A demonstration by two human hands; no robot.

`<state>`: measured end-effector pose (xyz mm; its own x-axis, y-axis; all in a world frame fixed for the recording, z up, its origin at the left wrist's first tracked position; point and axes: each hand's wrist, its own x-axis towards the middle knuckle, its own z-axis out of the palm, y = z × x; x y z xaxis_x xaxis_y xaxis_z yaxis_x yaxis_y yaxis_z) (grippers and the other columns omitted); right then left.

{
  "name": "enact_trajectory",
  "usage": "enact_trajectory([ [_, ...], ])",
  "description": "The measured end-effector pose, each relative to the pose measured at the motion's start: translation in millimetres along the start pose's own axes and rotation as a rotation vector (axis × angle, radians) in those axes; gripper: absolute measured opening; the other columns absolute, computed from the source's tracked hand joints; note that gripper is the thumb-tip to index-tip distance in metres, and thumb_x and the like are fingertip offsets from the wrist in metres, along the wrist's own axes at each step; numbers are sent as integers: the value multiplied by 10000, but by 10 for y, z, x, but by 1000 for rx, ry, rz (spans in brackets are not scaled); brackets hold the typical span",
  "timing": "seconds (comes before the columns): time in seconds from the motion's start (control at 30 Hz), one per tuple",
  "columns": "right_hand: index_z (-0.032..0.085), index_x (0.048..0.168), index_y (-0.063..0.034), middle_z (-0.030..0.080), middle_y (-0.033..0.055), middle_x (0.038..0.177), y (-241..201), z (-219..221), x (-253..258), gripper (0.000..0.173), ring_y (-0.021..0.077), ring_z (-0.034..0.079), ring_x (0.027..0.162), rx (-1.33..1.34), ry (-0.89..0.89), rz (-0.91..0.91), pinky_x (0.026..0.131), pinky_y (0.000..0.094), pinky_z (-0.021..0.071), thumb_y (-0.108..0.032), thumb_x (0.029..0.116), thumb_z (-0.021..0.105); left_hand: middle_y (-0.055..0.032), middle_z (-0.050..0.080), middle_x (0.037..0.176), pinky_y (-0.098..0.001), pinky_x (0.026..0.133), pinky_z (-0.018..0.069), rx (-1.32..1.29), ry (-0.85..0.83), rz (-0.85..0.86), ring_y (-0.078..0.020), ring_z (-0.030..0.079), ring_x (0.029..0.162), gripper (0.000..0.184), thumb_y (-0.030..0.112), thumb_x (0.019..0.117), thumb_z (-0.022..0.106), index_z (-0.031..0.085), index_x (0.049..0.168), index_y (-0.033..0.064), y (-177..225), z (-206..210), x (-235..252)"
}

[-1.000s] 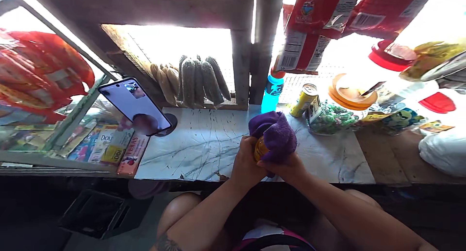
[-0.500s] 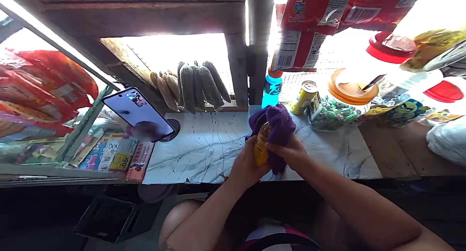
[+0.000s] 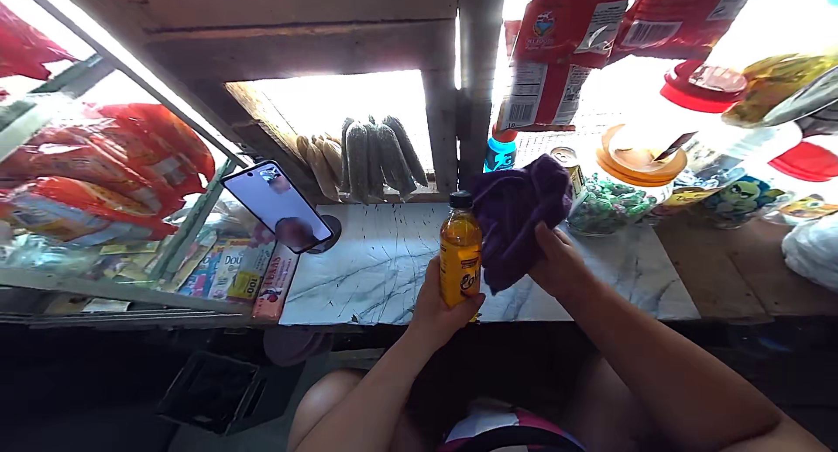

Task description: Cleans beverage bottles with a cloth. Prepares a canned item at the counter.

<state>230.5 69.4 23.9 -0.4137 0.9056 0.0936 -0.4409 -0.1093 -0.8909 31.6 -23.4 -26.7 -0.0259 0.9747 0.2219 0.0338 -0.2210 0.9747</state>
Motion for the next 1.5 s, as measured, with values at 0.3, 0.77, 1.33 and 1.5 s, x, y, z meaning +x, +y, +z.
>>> enact_trajectory([
  [0.3,591,1187,-128,734,-66,1003,101,177,-163,453,57,702,948,-28,-164,106,895,295,586,-382,869,790,-65,663,1194,-293,941,579,-164,-305,-4,-74,678,1055,849,300,828,805,329,1409,-96,-17,18,-119],
  [0.77,717,1212,-280,738,-139,1137,3,-114,-287,271,-33,674,1044,269,-680,-70,917,188,555,-249,943,716,39,750,1133,-239,868,583,-925,-924,-235,-51,714,988,381,337,934,721,681,1300,241,40,14,-74],
  [1.33,645,1065,-93,720,66,880,-208,-103,-86,293,138,710,813,155,284,38,767,328,608,-195,820,770,-46,708,1088,-285,842,599,-118,-388,-142,-78,701,937,680,341,853,775,502,1331,-59,27,253,203],
  [1.5,708,1039,-155,755,18,935,-108,-84,-259,361,114,726,877,222,58,-62,822,325,613,-386,799,845,18,744,928,-188,533,535,-564,-612,-273,-30,663,650,530,602,864,704,640,1200,197,-2,154,93],
])
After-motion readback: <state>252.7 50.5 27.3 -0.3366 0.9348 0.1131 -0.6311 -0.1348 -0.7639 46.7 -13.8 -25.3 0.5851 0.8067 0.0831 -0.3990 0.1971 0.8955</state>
